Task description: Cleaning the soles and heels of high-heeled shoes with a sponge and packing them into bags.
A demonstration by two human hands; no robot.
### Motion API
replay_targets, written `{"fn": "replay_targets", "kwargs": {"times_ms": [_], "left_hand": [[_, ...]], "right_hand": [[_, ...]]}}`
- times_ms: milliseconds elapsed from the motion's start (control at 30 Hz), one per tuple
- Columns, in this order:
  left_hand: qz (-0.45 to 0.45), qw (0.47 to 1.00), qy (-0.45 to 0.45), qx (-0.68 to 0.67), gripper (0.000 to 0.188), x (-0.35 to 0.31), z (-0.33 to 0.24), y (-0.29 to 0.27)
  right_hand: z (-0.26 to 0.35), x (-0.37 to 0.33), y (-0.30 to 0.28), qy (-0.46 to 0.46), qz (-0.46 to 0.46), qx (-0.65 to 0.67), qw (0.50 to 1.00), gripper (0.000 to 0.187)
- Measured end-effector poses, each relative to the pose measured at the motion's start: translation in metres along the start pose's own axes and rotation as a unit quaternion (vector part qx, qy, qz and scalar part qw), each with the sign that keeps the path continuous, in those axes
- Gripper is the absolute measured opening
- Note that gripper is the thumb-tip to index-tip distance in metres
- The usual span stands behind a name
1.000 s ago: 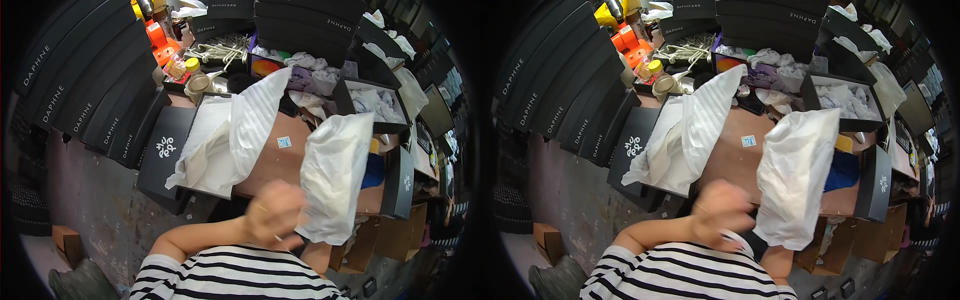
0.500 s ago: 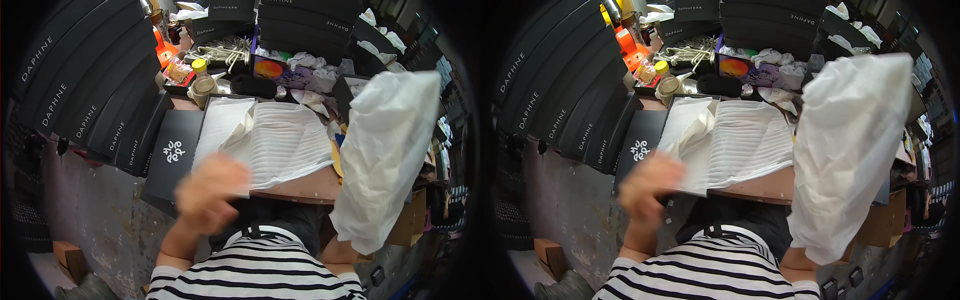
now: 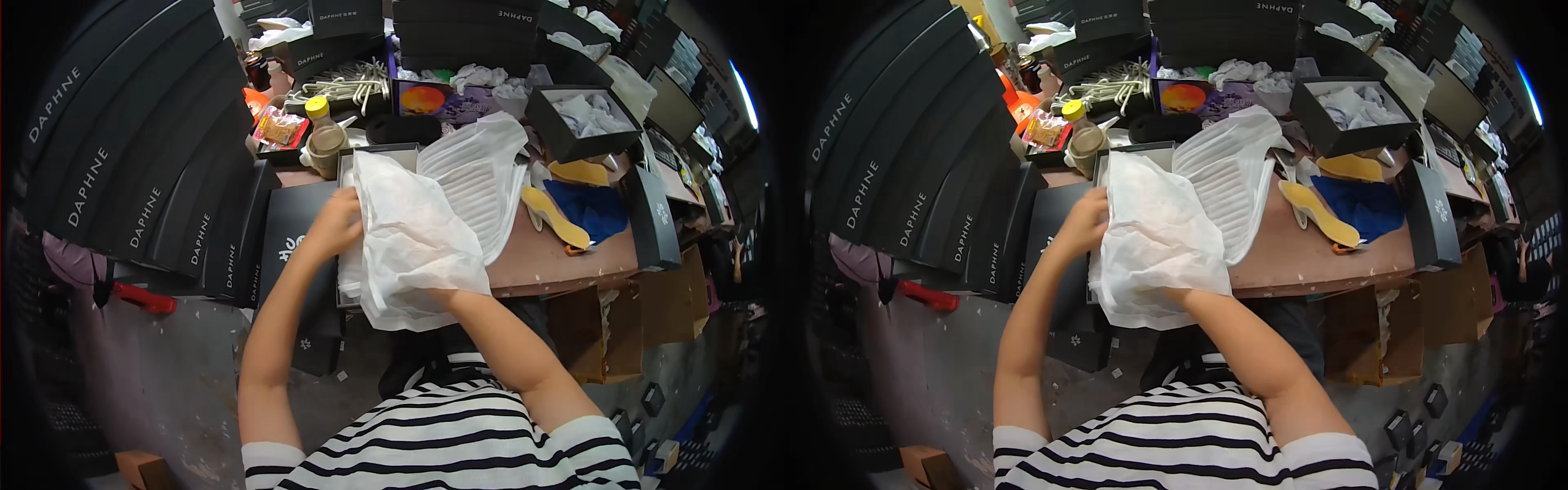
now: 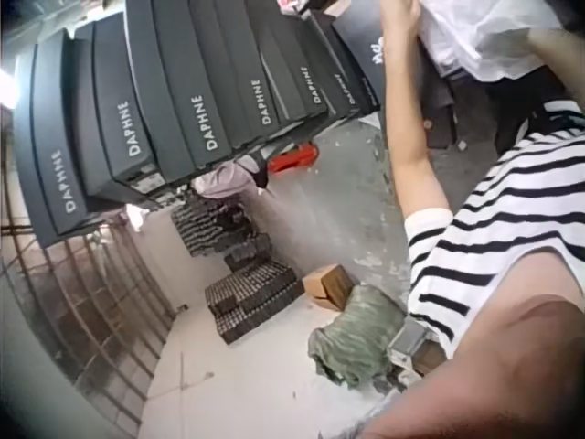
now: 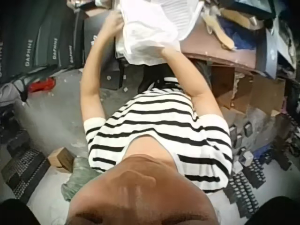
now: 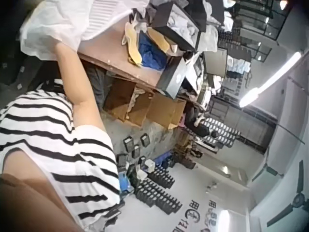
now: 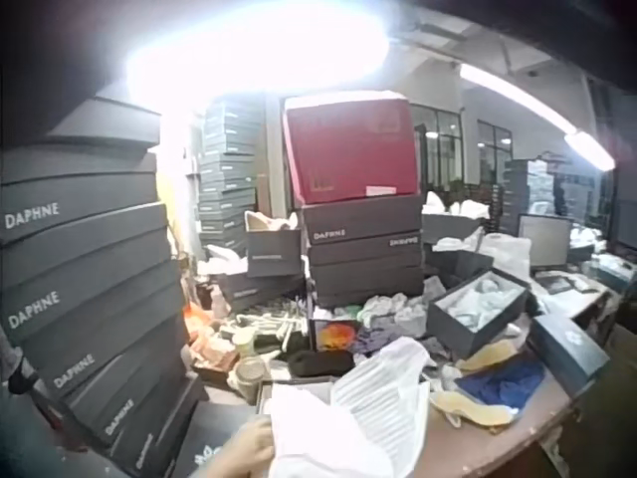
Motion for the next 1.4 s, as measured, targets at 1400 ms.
{"fn": "replay_targets", "kwargs": {"times_ms": [1400], "left_hand": [[-0.106,0.910,-0.054,0.397,0.015,0.077,0.013,0.033]], "right_hand": [[0.011,-0.008,0.103,0.252,0.145,0.155,0.944,0.027]]}}
Point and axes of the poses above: each hand's wrist, its own x-axis towards the middle knuckle, its own y-axis out of the palm, z = x × y, the point moved 2 cm from there along x, towards the middle knuckle, and after that the axes turned 2 degrees about z, right-handed, at the moved point
